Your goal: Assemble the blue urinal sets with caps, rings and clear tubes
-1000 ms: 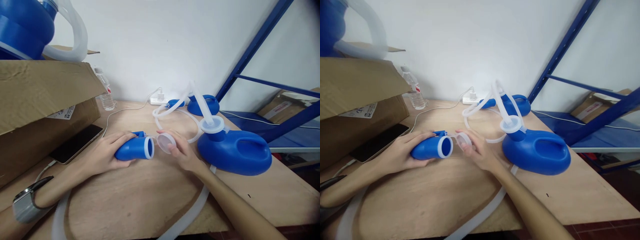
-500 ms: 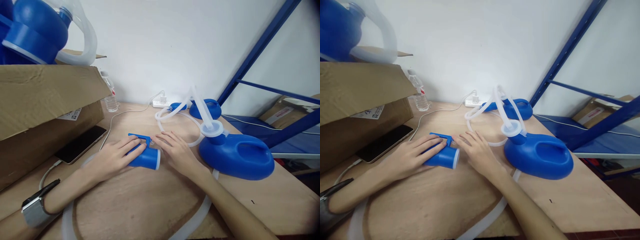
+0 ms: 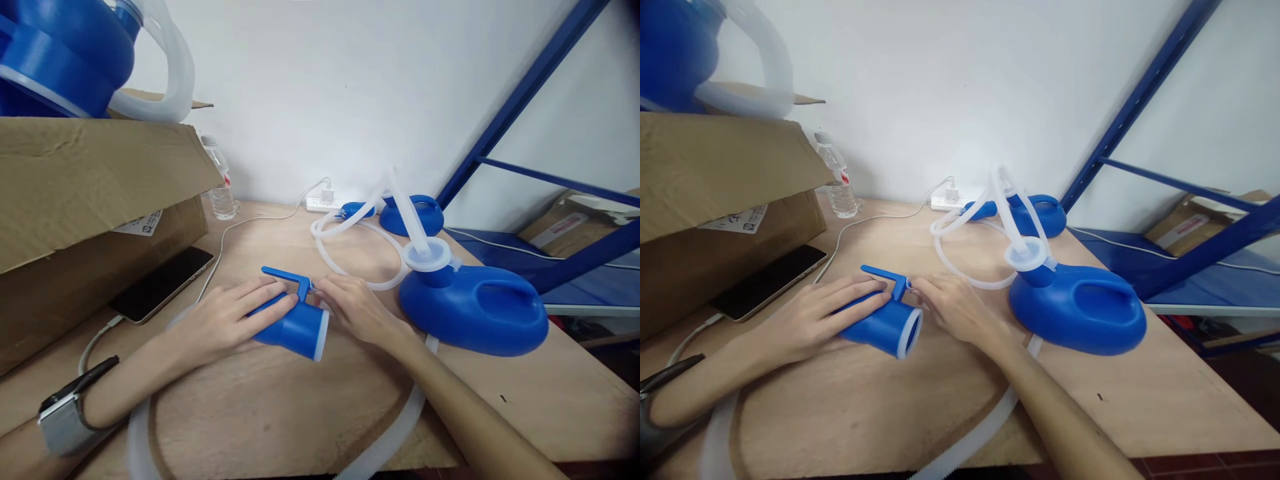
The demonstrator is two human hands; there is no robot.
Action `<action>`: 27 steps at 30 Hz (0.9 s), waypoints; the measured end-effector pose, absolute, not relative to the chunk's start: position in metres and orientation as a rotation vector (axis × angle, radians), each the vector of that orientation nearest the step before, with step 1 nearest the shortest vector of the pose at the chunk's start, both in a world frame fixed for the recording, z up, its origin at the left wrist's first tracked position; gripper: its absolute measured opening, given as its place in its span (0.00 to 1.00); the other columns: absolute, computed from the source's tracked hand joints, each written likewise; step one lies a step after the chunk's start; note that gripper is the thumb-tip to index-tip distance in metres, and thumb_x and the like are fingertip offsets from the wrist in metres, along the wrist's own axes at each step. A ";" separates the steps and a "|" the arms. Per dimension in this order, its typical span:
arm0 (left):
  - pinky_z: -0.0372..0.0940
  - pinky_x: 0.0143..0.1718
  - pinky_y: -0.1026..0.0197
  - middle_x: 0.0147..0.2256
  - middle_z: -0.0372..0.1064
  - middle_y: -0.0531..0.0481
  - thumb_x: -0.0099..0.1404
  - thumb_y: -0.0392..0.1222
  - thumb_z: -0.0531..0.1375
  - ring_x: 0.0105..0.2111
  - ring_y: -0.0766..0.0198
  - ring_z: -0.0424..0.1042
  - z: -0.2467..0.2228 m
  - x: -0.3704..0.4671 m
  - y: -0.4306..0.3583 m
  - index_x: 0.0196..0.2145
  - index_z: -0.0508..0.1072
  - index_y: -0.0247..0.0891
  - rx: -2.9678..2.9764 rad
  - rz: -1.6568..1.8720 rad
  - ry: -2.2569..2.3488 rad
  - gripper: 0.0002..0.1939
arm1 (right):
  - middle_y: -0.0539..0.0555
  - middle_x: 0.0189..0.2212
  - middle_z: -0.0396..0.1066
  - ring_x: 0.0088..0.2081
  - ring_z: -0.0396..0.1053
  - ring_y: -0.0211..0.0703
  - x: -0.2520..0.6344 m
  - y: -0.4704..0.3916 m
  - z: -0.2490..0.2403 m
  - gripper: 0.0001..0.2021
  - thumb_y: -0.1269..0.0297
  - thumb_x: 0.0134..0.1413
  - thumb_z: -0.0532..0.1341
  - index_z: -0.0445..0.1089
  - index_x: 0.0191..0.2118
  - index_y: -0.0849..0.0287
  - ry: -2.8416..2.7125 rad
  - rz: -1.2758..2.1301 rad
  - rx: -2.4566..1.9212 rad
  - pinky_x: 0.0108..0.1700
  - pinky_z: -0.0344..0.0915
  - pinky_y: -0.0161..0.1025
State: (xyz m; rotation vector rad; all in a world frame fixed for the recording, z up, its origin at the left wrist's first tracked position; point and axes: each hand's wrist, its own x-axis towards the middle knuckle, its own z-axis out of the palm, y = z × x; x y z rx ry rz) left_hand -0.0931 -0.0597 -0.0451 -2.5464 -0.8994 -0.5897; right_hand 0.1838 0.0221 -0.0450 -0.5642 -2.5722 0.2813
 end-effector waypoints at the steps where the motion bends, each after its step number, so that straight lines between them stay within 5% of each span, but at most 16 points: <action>1: 0.74 0.49 0.52 0.59 0.73 0.37 0.79 0.51 0.52 0.56 0.47 0.75 -0.046 -0.095 -0.059 0.74 0.49 0.44 -2.581 -0.641 -0.899 0.32 | 0.55 0.35 0.76 0.36 0.73 0.45 0.186 0.023 -0.045 0.15 0.64 0.75 0.47 0.71 0.43 0.56 -2.561 0.335 -0.532 0.41 0.66 0.41; 6: 0.71 0.57 0.50 0.60 0.72 0.40 0.73 0.62 0.57 0.56 0.50 0.75 -0.048 -0.107 -0.052 0.73 0.52 0.48 -2.736 -0.902 -0.930 0.38 | 0.48 0.30 0.76 0.33 0.73 0.43 0.198 0.031 -0.041 0.15 0.65 0.75 0.45 0.69 0.49 0.53 -2.415 0.602 -0.565 0.44 0.69 0.43; 12: 0.74 0.49 0.51 0.60 0.72 0.40 0.70 0.57 0.60 0.54 0.46 0.76 -0.052 -0.115 -0.042 0.68 0.64 0.45 -2.516 -0.813 -1.252 0.32 | 0.53 0.37 0.77 0.42 0.74 0.47 0.187 0.051 -0.058 0.16 0.58 0.76 0.47 0.69 0.40 0.54 -2.398 0.708 -0.896 0.50 0.68 0.46; 19: 0.75 0.39 0.56 0.58 0.74 0.38 0.71 0.57 0.58 0.51 0.46 0.78 -0.053 -0.112 -0.039 0.65 0.67 0.41 -2.480 -0.611 -1.224 0.30 | 0.57 0.41 0.74 0.47 0.70 0.48 0.203 0.105 -0.076 0.15 0.61 0.72 0.51 0.69 0.35 0.57 -2.453 0.380 -1.309 0.54 0.64 0.44; 24: 0.75 0.41 0.55 0.60 0.72 0.40 0.71 0.61 0.58 0.53 0.47 0.77 -0.052 -0.110 -0.040 0.68 0.63 0.44 -2.480 -0.640 -1.361 0.33 | 0.63 0.42 0.75 0.45 0.72 0.54 0.229 0.119 -0.076 0.13 0.60 0.70 0.53 0.72 0.39 0.59 -2.299 0.273 -1.587 0.50 0.66 0.48; 27: 0.74 0.43 0.52 0.62 0.70 0.40 0.68 0.63 0.61 0.52 0.46 0.77 -0.051 -0.105 -0.039 0.68 0.61 0.45 -2.495 -0.649 -1.530 0.37 | 0.67 0.46 0.75 0.49 0.72 0.61 0.233 0.118 -0.078 0.16 0.61 0.67 0.55 0.69 0.54 0.62 -2.203 0.194 -1.710 0.51 0.67 0.52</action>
